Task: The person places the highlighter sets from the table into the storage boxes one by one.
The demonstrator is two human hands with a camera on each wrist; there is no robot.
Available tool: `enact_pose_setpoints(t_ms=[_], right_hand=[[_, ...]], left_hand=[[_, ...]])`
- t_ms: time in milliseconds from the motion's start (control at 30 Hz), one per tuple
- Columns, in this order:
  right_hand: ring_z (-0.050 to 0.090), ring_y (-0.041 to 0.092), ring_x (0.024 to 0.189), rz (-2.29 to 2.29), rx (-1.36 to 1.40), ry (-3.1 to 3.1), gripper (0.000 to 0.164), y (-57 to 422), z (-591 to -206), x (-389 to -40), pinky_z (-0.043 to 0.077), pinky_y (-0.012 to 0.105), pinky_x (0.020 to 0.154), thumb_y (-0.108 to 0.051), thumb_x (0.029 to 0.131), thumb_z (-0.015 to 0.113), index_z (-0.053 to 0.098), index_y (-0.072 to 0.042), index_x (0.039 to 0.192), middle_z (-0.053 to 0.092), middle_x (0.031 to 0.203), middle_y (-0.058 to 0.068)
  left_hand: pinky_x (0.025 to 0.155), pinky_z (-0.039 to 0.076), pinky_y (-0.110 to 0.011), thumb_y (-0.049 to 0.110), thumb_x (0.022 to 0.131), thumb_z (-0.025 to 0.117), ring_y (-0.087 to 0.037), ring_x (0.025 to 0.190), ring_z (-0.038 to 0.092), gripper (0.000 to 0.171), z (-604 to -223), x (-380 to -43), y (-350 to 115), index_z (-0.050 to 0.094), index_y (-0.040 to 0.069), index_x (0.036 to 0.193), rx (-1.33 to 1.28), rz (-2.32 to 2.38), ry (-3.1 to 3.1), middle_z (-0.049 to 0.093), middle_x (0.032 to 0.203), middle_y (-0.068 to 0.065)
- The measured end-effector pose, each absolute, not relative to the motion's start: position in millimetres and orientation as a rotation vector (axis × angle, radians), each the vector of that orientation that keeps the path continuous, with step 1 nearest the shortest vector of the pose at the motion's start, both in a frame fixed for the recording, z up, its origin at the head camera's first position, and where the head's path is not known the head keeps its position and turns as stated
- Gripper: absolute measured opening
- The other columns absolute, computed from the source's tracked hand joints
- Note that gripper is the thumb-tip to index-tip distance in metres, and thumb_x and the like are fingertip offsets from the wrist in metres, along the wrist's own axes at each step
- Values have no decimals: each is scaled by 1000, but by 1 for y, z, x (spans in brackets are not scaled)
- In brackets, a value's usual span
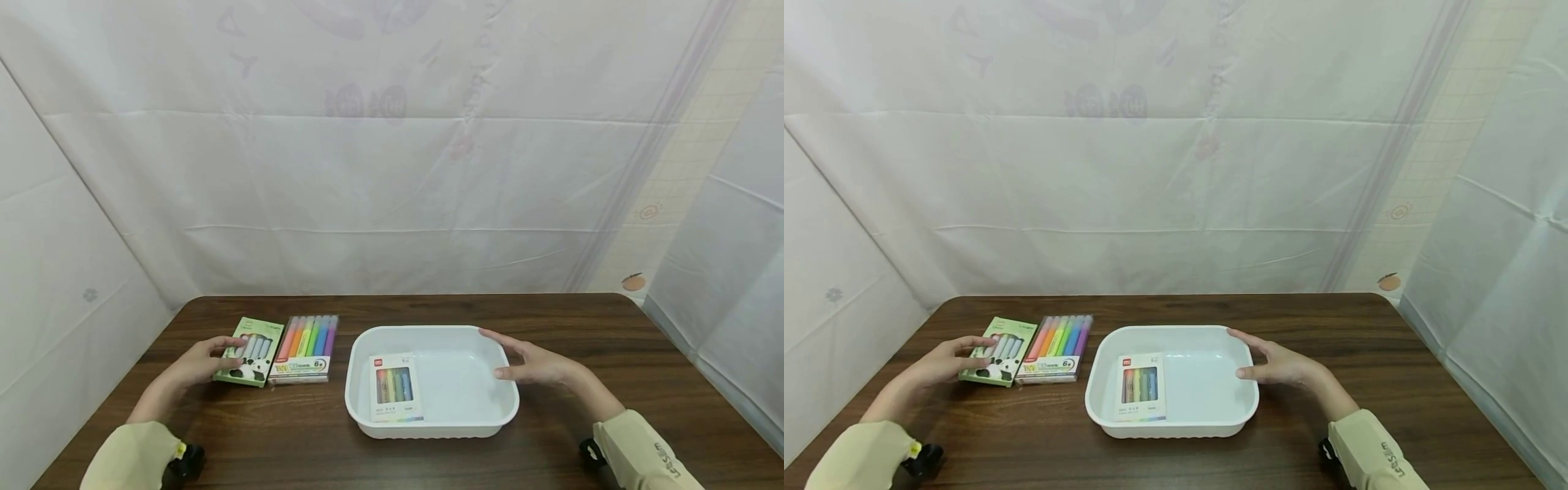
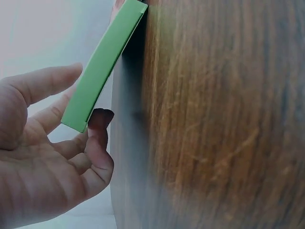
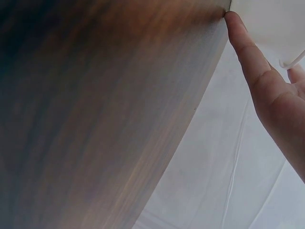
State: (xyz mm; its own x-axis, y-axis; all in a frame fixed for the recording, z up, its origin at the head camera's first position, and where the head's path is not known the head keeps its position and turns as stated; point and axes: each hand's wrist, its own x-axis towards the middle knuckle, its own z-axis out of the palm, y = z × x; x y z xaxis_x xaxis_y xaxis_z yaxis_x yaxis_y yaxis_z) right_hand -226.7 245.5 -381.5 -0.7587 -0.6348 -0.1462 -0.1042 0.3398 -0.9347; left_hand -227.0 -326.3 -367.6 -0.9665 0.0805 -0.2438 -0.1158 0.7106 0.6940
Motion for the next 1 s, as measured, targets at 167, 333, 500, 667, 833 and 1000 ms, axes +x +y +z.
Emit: enact_pose_setpoints(t_ms=[167, 333, 500, 667, 833, 1000], right_hand=[[33, 46, 122, -1422, -643, 2116, 77, 245, -381, -226, 48, 46, 83, -15, 86, 62, 14, -8, 146, 11, 145, 30], [32, 47, 123, -1424, -638, 2120, 78, 245, -381, -227, 48, 46, 83, -17, 86, 63, 15, -8, 146, 11, 145, 30], [31, 48, 123, -1412, -642, 2139, 78, 246, -383, -227, 48, 46, 83, -19, 85, 64, 15, -9, 146, 13, 145, 30], [32, 48, 123, -1409, -640, 2144, 79, 246, -383, -227, 48, 47, 83, -19, 85, 64, 16, -9, 146, 14, 145, 30], [32, 47, 123, -1421, -642, 2128, 77, 245, -382, -227, 47, 47, 84, -16, 86, 62, 15, -8, 146, 14, 144, 30], [32, 47, 123, -1417, -640, 2133, 76, 245, -382, -226, 47, 47, 84, -15, 86, 62, 15, -9, 146, 14, 145, 30]], left_hand=[[74, 46, -49, 26, 87, 60, -49, 116, 35, 56, -367, -225, -328, 42, -2, 132, -17, 1137, 2662, 27, 133, -39], [72, 46, -44, 26, 87, 59, -42, 112, 41, 54, -366, -223, -329, 44, -1, 132, -52, 1184, 2657, 30, 134, -36], [64, 41, -33, 24, 87, 59, -26, 89, 46, 53, -366, -223, -328, 44, -1, 131, -106, 1225, 2657, 27, 138, -33], [67, 43, -37, 22, 86, 59, -36, 102, 45, 52, -366, -223, -327, 45, -1, 130, -137, 1239, 2667, 26, 140, -32], [77, 43, -50, 22, 85, 60, -50, 119, 31, 53, -367, -223, -328, 45, -1, 131, -183, 1249, 2659, 22, 141, -32], [80, 41, -55, 22, 85, 60, -51, 121, 28, 54, -368, -223, -329, 44, -1, 132, -203, 1274, 2643, 20, 142, -32]])
